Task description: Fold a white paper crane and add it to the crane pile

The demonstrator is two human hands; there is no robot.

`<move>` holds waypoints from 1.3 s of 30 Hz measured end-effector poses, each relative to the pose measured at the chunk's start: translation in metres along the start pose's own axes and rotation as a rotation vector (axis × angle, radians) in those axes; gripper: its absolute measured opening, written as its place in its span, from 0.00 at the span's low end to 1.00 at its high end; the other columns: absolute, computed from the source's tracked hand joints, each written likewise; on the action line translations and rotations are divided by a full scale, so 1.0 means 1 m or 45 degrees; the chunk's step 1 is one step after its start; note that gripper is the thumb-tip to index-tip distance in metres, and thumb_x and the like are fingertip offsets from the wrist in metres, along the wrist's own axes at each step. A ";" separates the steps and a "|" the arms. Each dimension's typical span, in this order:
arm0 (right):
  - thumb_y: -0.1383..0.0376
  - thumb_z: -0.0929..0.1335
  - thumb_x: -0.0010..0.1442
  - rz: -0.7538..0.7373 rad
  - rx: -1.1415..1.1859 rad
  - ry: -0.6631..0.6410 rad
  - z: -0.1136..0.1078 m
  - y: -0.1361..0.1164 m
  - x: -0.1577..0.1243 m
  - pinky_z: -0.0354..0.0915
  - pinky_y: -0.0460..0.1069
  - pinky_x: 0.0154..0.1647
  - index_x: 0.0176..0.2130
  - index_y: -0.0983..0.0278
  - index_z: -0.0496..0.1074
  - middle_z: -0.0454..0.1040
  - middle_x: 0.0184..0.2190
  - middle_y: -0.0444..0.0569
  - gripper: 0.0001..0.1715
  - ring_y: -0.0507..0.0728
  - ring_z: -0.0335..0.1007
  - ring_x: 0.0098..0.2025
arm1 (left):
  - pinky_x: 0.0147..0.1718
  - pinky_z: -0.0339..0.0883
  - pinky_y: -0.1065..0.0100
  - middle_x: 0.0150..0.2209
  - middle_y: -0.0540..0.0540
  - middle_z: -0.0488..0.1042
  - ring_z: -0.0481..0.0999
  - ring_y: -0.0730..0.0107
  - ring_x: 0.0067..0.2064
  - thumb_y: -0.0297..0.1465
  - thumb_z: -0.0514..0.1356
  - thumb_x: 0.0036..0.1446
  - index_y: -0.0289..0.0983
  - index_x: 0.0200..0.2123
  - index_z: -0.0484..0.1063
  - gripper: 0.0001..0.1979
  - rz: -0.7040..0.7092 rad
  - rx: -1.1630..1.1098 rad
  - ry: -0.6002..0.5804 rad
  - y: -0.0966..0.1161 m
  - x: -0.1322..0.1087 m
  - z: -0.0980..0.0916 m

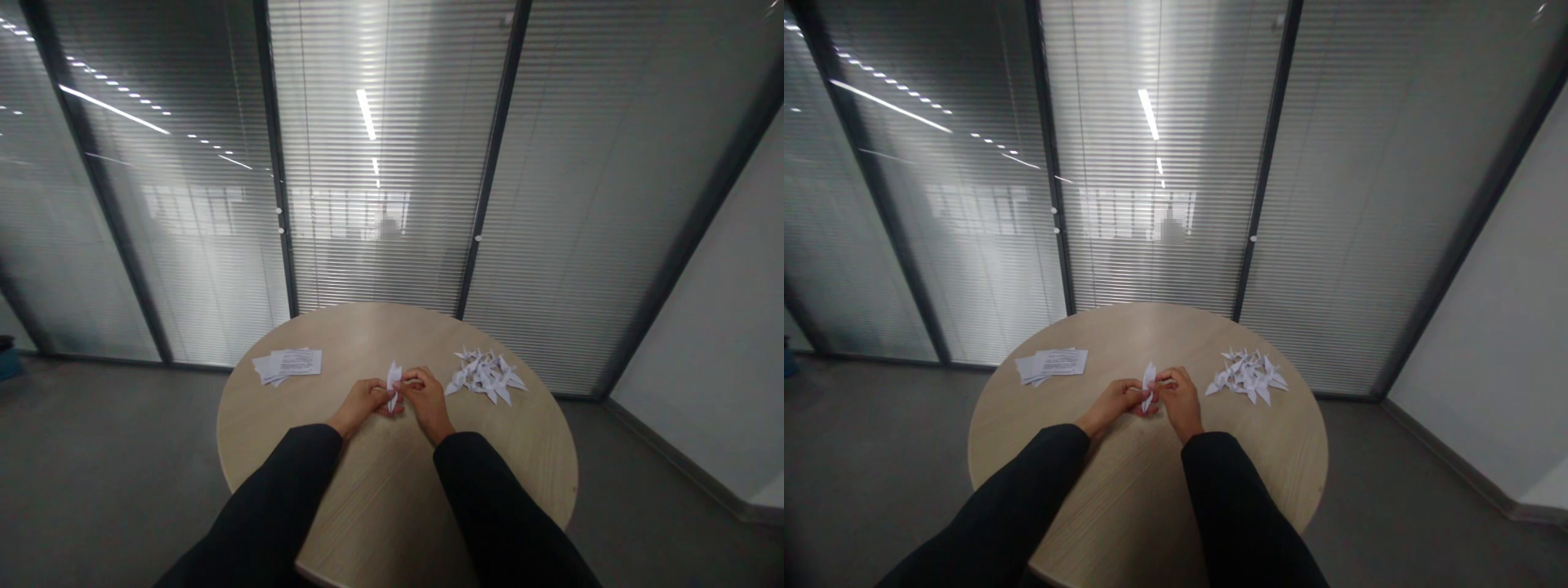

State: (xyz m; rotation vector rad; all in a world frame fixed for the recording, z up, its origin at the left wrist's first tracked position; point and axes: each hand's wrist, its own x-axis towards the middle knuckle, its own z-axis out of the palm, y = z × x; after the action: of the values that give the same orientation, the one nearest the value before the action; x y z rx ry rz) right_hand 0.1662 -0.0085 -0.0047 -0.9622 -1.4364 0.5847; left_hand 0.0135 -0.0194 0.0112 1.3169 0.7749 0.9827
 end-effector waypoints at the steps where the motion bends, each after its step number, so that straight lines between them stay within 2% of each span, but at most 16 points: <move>1: 0.60 0.71 0.47 -0.010 0.014 -0.009 0.000 -0.001 0.000 0.66 0.47 0.30 0.26 0.63 0.70 0.67 0.31 0.44 0.10 0.52 0.68 0.28 | 0.34 0.68 0.66 0.31 0.42 0.77 0.77 0.66 0.30 0.43 0.66 0.41 0.31 0.31 0.72 0.21 -0.004 -0.015 -0.010 0.001 0.000 0.000; 5: 0.60 0.70 0.48 0.034 0.076 -0.089 0.001 -0.003 0.001 0.65 0.47 0.29 0.28 0.62 0.68 0.68 0.30 0.43 0.09 0.52 0.68 0.27 | 0.32 0.67 0.67 0.30 0.42 0.76 0.76 0.67 0.29 0.45 0.65 0.42 0.30 0.30 0.73 0.22 0.026 0.034 -0.030 -0.002 0.003 -0.002; 10: 0.62 0.71 0.45 0.062 0.133 -0.106 0.002 -0.002 0.001 0.66 0.48 0.32 0.35 0.61 0.67 0.71 0.28 0.43 0.16 0.53 0.68 0.30 | 0.28 0.63 0.71 0.24 0.43 0.76 0.75 0.67 0.28 0.46 0.63 0.43 0.29 0.29 0.74 0.23 0.104 0.214 0.020 -0.011 0.009 -0.008; 14: 0.63 0.70 0.48 -0.034 -0.034 -0.090 0.000 -0.003 0.001 0.64 0.49 0.35 0.30 0.63 0.71 0.70 0.28 0.44 0.07 0.54 0.67 0.31 | 0.29 0.64 0.70 0.25 0.43 0.76 0.75 0.66 0.28 0.47 0.62 0.44 0.29 0.28 0.74 0.23 0.099 0.250 0.044 -0.011 0.009 -0.009; 18: 0.63 0.69 0.50 -0.183 -0.125 -0.083 -0.003 -0.008 0.002 0.63 0.49 0.36 0.29 0.62 0.73 0.70 0.30 0.46 0.04 0.55 0.67 0.35 | 0.29 0.64 0.70 0.23 0.44 0.75 0.75 0.66 0.28 0.48 0.63 0.42 0.30 0.28 0.75 0.24 0.078 0.202 0.030 -0.005 0.005 -0.005; 23: 0.64 0.67 0.54 -0.304 -0.167 -0.098 -0.003 -0.015 0.000 0.62 0.50 0.38 0.28 0.61 0.72 0.71 0.30 0.46 0.04 0.55 0.66 0.36 | 0.32 0.65 0.68 0.25 0.44 0.75 0.74 0.67 0.28 0.49 0.63 0.42 0.29 0.30 0.75 0.25 0.055 0.088 -0.040 0.004 -0.001 0.000; 27: 0.65 0.65 0.56 -0.373 -0.232 -0.080 -0.003 -0.018 -0.001 0.62 0.51 0.40 0.28 0.60 0.71 0.71 0.29 0.46 0.07 0.56 0.66 0.37 | 0.34 0.65 0.68 0.26 0.44 0.75 0.74 0.68 0.28 0.50 0.63 0.42 0.29 0.31 0.74 0.26 0.076 0.033 -0.066 0.002 0.001 -0.001; 30: 0.64 0.67 0.55 -0.302 -0.256 -0.058 -0.003 -0.016 -0.001 0.63 0.51 0.40 0.32 0.61 0.73 0.71 0.31 0.46 0.04 0.56 0.66 0.36 | 0.34 0.65 0.67 0.25 0.44 0.75 0.74 0.68 0.28 0.50 0.61 0.43 0.30 0.31 0.74 0.27 0.102 0.105 -0.055 -0.004 0.006 -0.005; 33: 0.62 0.68 0.54 -0.207 -0.249 -0.081 -0.003 -0.012 0.001 0.64 0.50 0.39 0.38 0.61 0.74 0.72 0.34 0.47 0.10 0.55 0.67 0.35 | 0.32 0.64 0.69 0.25 0.44 0.74 0.72 0.69 0.28 0.50 0.59 0.46 0.30 0.30 0.74 0.25 0.197 0.260 -0.015 -0.009 0.010 -0.008; 37: 0.60 0.69 0.54 -0.266 -0.263 -0.081 -0.003 -0.008 0.003 0.64 0.51 0.39 0.31 0.62 0.75 0.71 0.31 0.48 0.08 0.56 0.66 0.36 | 0.31 0.63 0.70 0.26 0.44 0.74 0.71 0.70 0.29 0.49 0.58 0.48 0.31 0.30 0.75 0.24 0.240 0.295 0.026 -0.012 0.012 -0.008; 39: 0.59 0.69 0.54 -0.296 -0.255 -0.049 -0.003 -0.008 0.002 0.64 0.51 0.39 0.31 0.61 0.76 0.71 0.31 0.48 0.08 0.56 0.66 0.36 | 0.31 0.63 0.69 0.26 0.45 0.74 0.70 0.70 0.28 0.49 0.59 0.46 0.31 0.29 0.74 0.24 0.229 0.264 0.030 -0.012 0.012 -0.007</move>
State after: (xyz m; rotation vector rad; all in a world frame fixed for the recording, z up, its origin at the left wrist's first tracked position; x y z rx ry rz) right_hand 0.1678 -0.0114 0.0037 -0.9261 -1.6370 0.2932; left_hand 0.0136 -0.0052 -0.0003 1.5782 0.8031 1.0840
